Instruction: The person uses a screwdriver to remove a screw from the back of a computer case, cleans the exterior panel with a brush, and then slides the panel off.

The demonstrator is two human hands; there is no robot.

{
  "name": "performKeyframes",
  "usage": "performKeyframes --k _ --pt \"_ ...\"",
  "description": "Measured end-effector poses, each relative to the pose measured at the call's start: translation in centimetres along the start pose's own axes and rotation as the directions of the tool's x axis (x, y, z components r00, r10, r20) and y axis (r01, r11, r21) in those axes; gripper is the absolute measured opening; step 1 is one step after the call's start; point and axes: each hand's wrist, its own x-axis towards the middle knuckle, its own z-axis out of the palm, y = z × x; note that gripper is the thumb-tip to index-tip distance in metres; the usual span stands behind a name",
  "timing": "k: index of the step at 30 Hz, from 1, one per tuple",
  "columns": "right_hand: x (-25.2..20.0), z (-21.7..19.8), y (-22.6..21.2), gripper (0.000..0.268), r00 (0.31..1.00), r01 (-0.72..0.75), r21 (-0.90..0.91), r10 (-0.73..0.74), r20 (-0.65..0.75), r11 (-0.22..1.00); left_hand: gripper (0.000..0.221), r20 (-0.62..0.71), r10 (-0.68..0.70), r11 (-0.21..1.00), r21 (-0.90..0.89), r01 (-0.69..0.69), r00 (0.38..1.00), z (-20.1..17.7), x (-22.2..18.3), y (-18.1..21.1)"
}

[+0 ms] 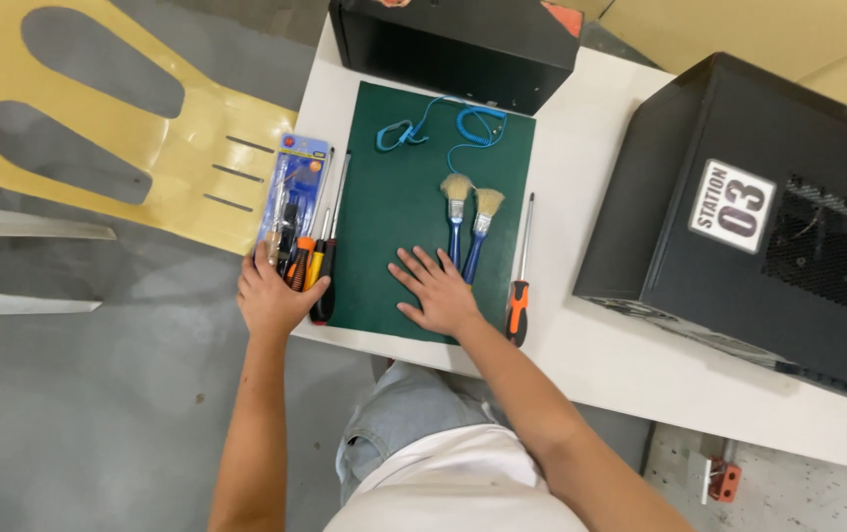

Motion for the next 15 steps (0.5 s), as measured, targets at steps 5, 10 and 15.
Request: performKeyframes --k 5,10,15 --pt "-1.1 -0.3 -0.1 0.074 0.997 -0.065 0.001 0.065 -0.048 0.998 0.135 0.049 0.007 0.999 -0.033 -0.005 0.999 -0.2 0.5 0.6" --pt "-4.1 -0.6 0.4 0.074 0.991 -0.135 -0.019 0.134 -0.020 0.991 0.134 0.039 0.017 1.000 -0.016 -0.016 0.999 0.4 0.5 1.2" --pt "-5.3 -0.8 1.5 0.073 0.991 -0.127 -0.029 0.128 0.047 0.991 0.135 0.104 0.010 0.999 -0.034 -0.006 0.995 -3.1 -0.3 4.6"
